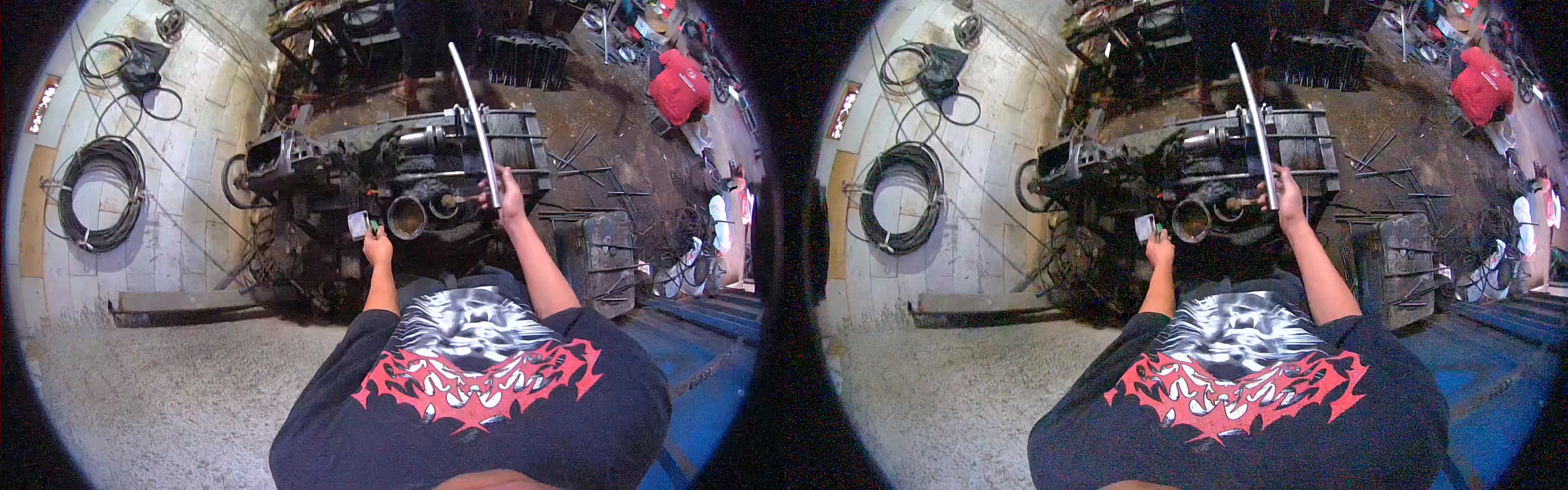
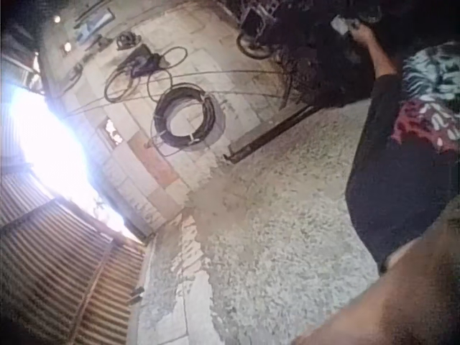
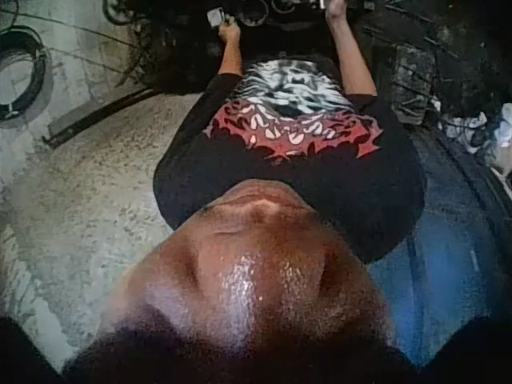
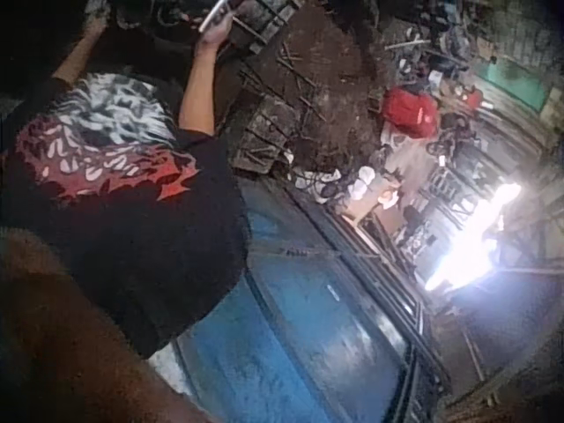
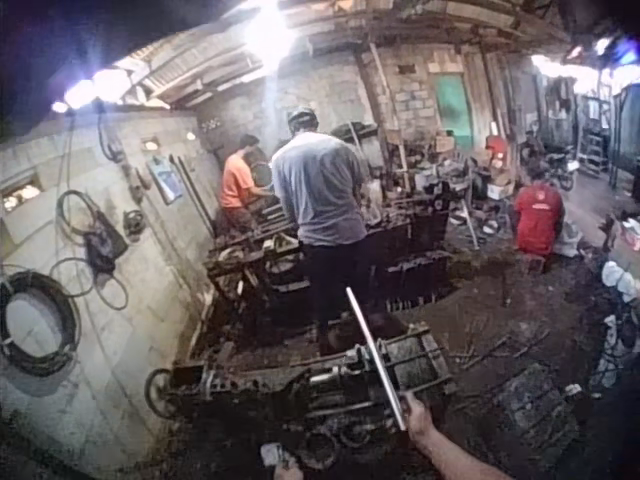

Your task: Operating a manual metal-forming machine by pulling a long lever arm.

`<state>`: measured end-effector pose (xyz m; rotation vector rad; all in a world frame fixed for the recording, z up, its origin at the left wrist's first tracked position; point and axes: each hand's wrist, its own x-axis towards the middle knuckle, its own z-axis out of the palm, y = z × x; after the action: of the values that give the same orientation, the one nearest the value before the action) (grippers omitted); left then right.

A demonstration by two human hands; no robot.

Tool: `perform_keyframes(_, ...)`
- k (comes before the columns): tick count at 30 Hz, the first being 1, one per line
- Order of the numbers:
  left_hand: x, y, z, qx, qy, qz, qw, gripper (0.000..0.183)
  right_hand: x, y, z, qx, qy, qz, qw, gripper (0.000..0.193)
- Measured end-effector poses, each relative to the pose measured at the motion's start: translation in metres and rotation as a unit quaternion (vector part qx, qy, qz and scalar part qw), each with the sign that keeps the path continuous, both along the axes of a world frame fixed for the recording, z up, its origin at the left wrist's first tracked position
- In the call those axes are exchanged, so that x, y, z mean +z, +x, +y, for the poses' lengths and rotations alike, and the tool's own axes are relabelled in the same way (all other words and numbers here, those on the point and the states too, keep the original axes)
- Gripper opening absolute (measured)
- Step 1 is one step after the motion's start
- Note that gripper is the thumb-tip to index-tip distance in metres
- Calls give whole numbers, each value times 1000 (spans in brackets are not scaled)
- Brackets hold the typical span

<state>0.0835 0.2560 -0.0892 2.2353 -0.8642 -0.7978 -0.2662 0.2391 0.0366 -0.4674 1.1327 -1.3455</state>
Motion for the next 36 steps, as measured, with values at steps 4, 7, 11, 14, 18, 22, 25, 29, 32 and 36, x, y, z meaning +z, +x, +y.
perform_keyframes(4, -4, 6, 11, -1, 18, 23, 1000, 50, -78, -24, 11, 75, 180, 215, 957, 42)
perform_keyframes(7, 11, 12, 12, -28, 97, 46, 994, 55, -114, -18, 14, 120, 147, 499, 845, 35)
perform_keyframes(11, 55, 13, -2, -60, 134, 310, 940, 46, -125, 1, -1, 131, 97, 620, 767, 34)
perform_keyframes(14, 79, 9, -16, -82, 143, 295, 941, 50, -134, 12, -19, 214, 74, 658, 718, 38)
perform_keyframes(18, 88, 4, -17, -94, 159, 257, 949, 72, -164, 23, -29, 265, 42, 739, 618, 38)
perform_keyframes(22, 82, 4, -9, -42, 104, 324, 940, 71, -182, 32, -35, 225, 46, 784, 576, 28)
perform_keyframes(25, 76, 10, -7, -21, 84, 316, 945, 62, -173, 31, -25, 196, 44, 748, 632, 29)
perform_keyframes(29, 65, 12, -11, 42, 43, 323, 945, 45, -144, 28, 10, 184, 103, 599, 772, 31)
perform_keyframes(32, 52, 4, -13, 99, 3, 319, 942, 44, -122, 34, 30, 160, 73, 518, 837, 32)
perform_keyframes(36, 36, -6, -15, 147, -24, 304, 941, 44, -98, 42, 33, 114, 32, 497, 860, 32)
